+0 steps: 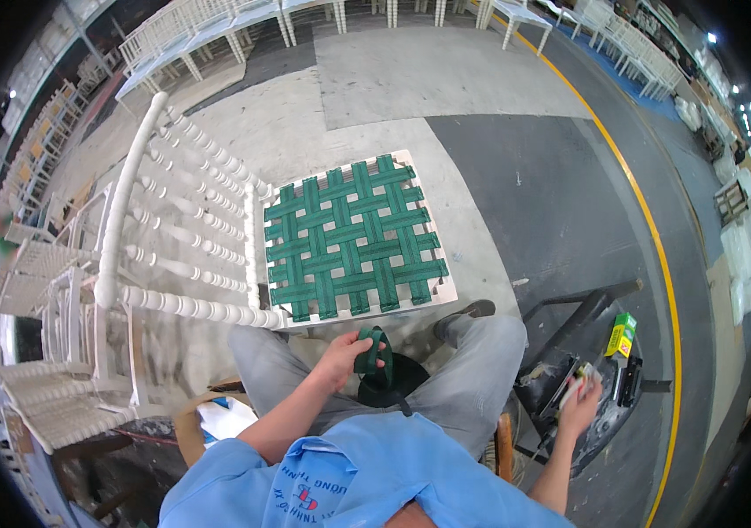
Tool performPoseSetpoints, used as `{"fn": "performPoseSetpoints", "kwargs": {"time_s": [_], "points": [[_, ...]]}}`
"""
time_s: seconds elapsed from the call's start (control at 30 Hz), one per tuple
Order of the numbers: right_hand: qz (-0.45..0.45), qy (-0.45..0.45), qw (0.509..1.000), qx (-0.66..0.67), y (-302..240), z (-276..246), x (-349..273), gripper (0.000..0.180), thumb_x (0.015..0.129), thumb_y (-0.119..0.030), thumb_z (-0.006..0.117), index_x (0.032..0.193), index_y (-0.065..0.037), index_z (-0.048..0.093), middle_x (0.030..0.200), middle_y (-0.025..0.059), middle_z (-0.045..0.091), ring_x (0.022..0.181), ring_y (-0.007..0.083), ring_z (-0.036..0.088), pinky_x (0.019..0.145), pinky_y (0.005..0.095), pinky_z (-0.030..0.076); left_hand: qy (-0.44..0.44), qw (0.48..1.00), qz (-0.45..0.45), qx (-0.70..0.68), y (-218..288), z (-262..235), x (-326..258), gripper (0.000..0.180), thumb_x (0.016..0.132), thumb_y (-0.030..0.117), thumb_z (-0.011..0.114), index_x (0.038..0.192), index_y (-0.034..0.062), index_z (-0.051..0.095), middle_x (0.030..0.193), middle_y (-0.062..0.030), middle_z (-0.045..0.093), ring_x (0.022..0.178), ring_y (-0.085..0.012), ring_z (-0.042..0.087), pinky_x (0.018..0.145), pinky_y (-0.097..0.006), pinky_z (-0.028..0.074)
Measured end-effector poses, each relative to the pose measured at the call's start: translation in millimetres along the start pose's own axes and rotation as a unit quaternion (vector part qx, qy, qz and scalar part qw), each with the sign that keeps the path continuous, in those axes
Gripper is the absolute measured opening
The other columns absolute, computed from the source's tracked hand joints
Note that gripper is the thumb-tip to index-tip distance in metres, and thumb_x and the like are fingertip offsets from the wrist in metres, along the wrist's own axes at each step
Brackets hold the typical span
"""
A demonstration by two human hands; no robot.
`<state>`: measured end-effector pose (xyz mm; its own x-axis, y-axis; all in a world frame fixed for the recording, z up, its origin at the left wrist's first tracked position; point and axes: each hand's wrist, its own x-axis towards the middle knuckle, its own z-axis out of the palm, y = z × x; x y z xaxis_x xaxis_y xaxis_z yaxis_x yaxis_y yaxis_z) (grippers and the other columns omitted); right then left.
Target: The person weaves green plastic webbing into the seat frame of a white wooden chair, then staples a white protective sheet over the woven seat. They use a staple gun to secure the webbing and the sheet, then place the finished chair with others.
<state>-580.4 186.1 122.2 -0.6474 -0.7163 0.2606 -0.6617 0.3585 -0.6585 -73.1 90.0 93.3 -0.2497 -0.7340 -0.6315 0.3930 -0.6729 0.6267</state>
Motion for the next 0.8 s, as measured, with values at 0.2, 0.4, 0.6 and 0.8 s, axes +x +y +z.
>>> {"fn": "performPoseSetpoints", "kwargs": {"time_s": [0.2, 0.4, 0.6, 0.8], "points": [[0.128, -0.022, 0.938, -0.322, 89, -75, -30, 0.043, 0.094, -0.024, 0.07, 0.128, 0.001, 0.066, 0.125, 0.0239, 0.066, 0.113, 0.0416, 0.064, 0.098, 0.0462, 0.05, 0.128, 0.984, 0.042, -0.112, -16, -17, 14, 0.021, 0.103, 0.01, 0.057, 0.121, -0.0001, 0.057, 0.106, -0.0109, 0.065, 0.083, -0.0308, 0.073, 0.075, -0.045, 0.064], [-0.1, 0.037, 0.987, -0.119, 11, 0, 30, 0.031, 0.096, -0.014, 0.068, 0.123, 0.0, 0.069, 0.12, 0.0195, 0.066, 0.111, 0.0365, 0.065, 0.097, 0.044, 0.05, 0.218, 0.955, 0.121, -0.158, 2, -57, 12, 0.025, 0.102, 0.011, 0.057, 0.125, 0.0016, 0.054, 0.101, -0.0096, 0.063, 0.081, -0.0333, 0.071, 0.071, -0.048, 0.065], [-0.106, -0.279, 0.946, 0.128, -164, 208, 55, 0.036, 0.097, -0.02, 0.071, 0.127, -0.001, 0.069, 0.114, 0.0145, 0.075, 0.105, 0.0208, 0.071, 0.093, 0.0349, 0.054, 0.288, 0.927, 0.122, -0.205, 13, -73, 13, 0.033, 0.104, 0.012, 0.055, 0.133, 0.0021, 0.043, 0.107, -0.013, 0.062, 0.08, -0.0362, 0.072, 0.068, -0.05, 0.064], [-0.072, -0.406, 0.909, 0.061, -181, 321, 69, 0.055, 0.107, -0.045, 0.054, 0.139, -0.001, 0.06, 0.13, 0.0224, 0.069, 0.123, 0.0355, 0.065, 0.104, 0.0418, 0.048, 0.207, 0.944, 0.136, -0.216, 14, -44, 32, 0.026, 0.104, 0.011, 0.053, 0.128, 0.0023, 0.047, 0.102, -0.0116, 0.063, 0.076, -0.032, 0.071, 0.066, -0.046, 0.063]]}}
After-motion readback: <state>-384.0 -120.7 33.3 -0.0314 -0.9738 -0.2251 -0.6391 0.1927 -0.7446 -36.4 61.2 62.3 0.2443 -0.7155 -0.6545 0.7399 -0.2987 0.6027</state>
